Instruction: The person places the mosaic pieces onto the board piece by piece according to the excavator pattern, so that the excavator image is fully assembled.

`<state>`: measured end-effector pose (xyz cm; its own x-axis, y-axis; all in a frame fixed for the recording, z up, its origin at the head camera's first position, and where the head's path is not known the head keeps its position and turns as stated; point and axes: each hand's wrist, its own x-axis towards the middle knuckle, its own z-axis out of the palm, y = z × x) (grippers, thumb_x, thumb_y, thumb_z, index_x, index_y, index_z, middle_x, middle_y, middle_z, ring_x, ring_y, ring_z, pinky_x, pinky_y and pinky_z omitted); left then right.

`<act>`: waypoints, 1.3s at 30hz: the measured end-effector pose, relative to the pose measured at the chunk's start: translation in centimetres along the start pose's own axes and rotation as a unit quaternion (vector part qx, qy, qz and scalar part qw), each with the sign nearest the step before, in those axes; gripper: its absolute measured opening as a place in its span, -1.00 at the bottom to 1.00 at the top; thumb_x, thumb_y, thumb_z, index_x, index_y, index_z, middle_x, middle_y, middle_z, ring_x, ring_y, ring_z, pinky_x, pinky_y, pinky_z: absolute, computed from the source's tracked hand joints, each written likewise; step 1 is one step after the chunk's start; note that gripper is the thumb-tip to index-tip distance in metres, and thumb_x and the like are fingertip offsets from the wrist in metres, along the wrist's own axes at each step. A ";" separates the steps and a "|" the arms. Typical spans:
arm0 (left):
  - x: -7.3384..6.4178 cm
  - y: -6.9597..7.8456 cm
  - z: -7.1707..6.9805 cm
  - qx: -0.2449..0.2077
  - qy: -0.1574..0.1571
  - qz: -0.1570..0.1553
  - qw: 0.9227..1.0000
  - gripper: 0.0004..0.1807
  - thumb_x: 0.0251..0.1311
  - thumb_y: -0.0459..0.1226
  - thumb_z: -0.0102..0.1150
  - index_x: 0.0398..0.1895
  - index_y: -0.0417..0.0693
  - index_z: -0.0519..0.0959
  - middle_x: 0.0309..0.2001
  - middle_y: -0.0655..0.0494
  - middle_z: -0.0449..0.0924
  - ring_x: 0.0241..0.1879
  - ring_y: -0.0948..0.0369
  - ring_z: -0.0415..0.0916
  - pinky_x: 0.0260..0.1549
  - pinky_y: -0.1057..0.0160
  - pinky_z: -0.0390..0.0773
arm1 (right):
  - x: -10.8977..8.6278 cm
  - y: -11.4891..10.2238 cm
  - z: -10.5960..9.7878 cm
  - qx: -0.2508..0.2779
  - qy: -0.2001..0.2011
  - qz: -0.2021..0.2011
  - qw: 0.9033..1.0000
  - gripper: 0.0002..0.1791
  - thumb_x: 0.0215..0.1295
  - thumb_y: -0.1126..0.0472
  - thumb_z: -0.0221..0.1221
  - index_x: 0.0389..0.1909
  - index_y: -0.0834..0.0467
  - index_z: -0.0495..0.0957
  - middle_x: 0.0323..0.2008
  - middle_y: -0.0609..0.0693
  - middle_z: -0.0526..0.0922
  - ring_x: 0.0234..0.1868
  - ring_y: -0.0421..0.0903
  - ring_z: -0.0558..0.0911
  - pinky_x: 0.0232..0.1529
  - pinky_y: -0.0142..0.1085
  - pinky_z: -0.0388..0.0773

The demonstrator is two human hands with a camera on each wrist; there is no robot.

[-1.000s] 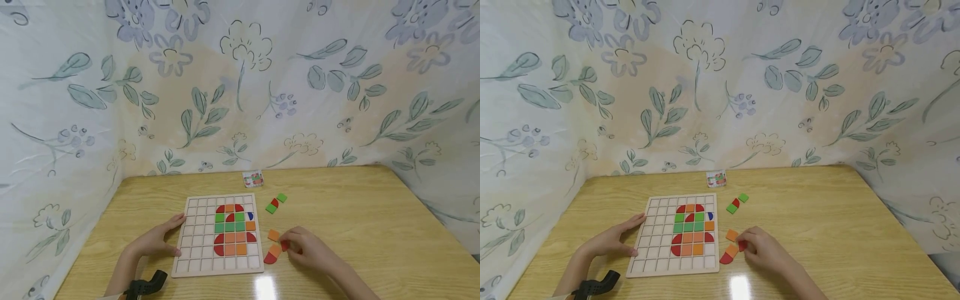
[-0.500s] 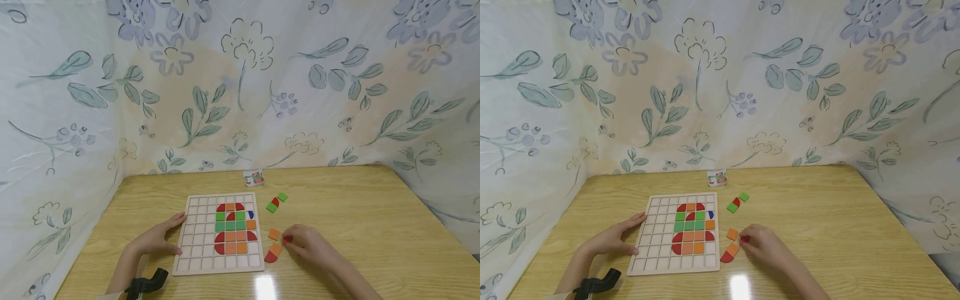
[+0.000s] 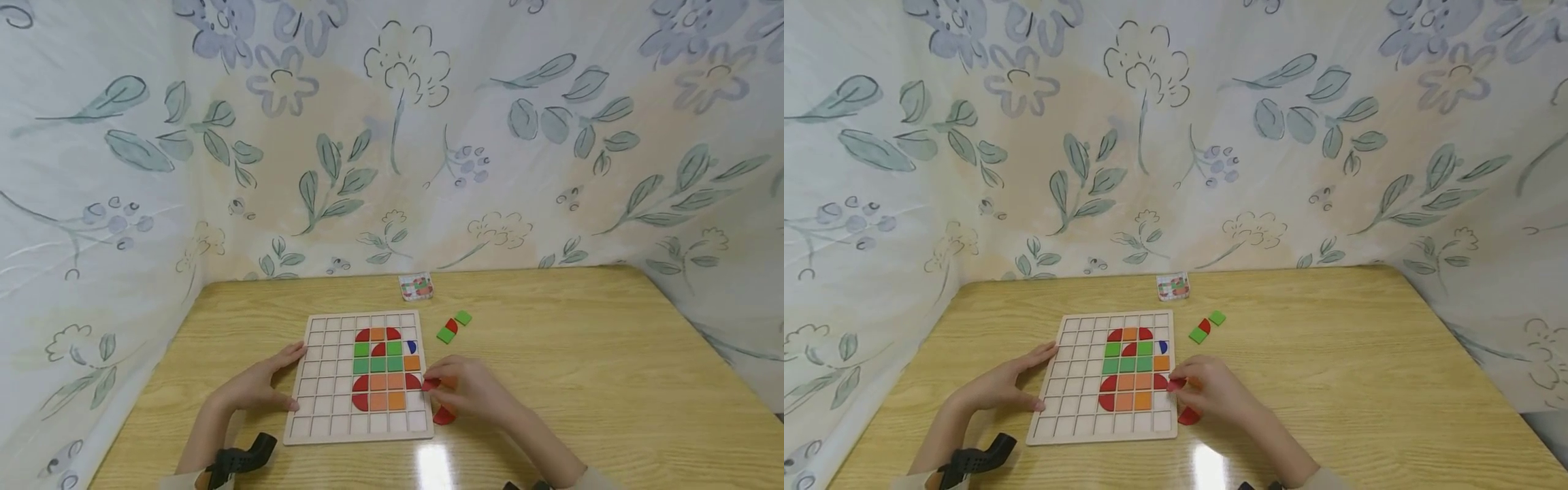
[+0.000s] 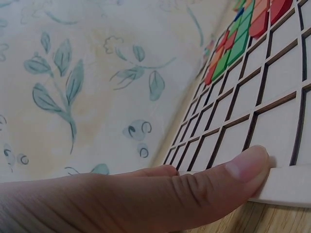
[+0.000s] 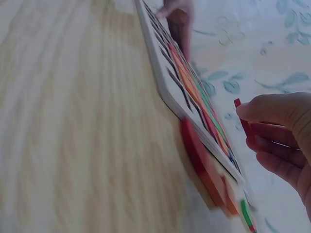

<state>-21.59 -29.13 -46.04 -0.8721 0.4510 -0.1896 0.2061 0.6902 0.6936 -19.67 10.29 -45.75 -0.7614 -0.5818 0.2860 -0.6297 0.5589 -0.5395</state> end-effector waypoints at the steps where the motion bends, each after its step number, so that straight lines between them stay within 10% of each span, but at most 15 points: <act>1: 0.0 0.0 0.0 0.000 0.000 0.000 1.000 0.11 -0.25 -0.01 0.45 0.41 -0.07 0.08 0.44 -0.14 -0.14 0.39 -0.19 -0.20 0.23 -0.26 -0.04 | 0.2 -0.1 0.3 0.002 -0.005 -0.009 1.000 -0.81 0.06 0.24 0.31 -0.25 0.14 0.68 -0.24 -0.10 0.68 -0.18 -0.18 0.62 -0.15 -0.34 0.57; 12: 0.1 0.1 -0.2 0.003 -0.002 0.012 1.000 0.10 -0.24 0.00 0.44 0.41 -0.10 0.09 0.44 -0.15 -0.12 0.39 -0.19 -0.19 0.22 -0.26 -0.01 | 0.5 -0.5 2.0 -0.007 -0.065 -0.042 0.997 -0.78 0.16 0.23 0.24 -0.18 0.18 0.67 -0.19 -0.09 0.68 -0.13 -0.22 0.59 -0.09 -0.38 0.53; 39: -0.2 0.2 -0.4 0.006 0.001 0.029 1.000 0.09 -0.22 -0.01 0.43 0.39 -0.17 0.10 0.43 -0.19 -0.10 0.37 -0.23 -0.19 0.21 -0.27 0.00 | 0.5 -1.0 2.7 -0.077 -0.049 -0.093 0.991 -0.84 0.12 0.36 0.23 -0.28 0.16 0.70 -0.20 -0.06 0.68 -0.11 -0.13 0.60 -0.08 -0.36 0.54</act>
<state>-21.57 -29.27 -45.64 -0.8591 0.4898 -0.1487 0.2614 0.6696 0.6952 -18.99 7.91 -47.18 -0.6163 -0.7336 0.2864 -0.7795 0.5165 -0.3544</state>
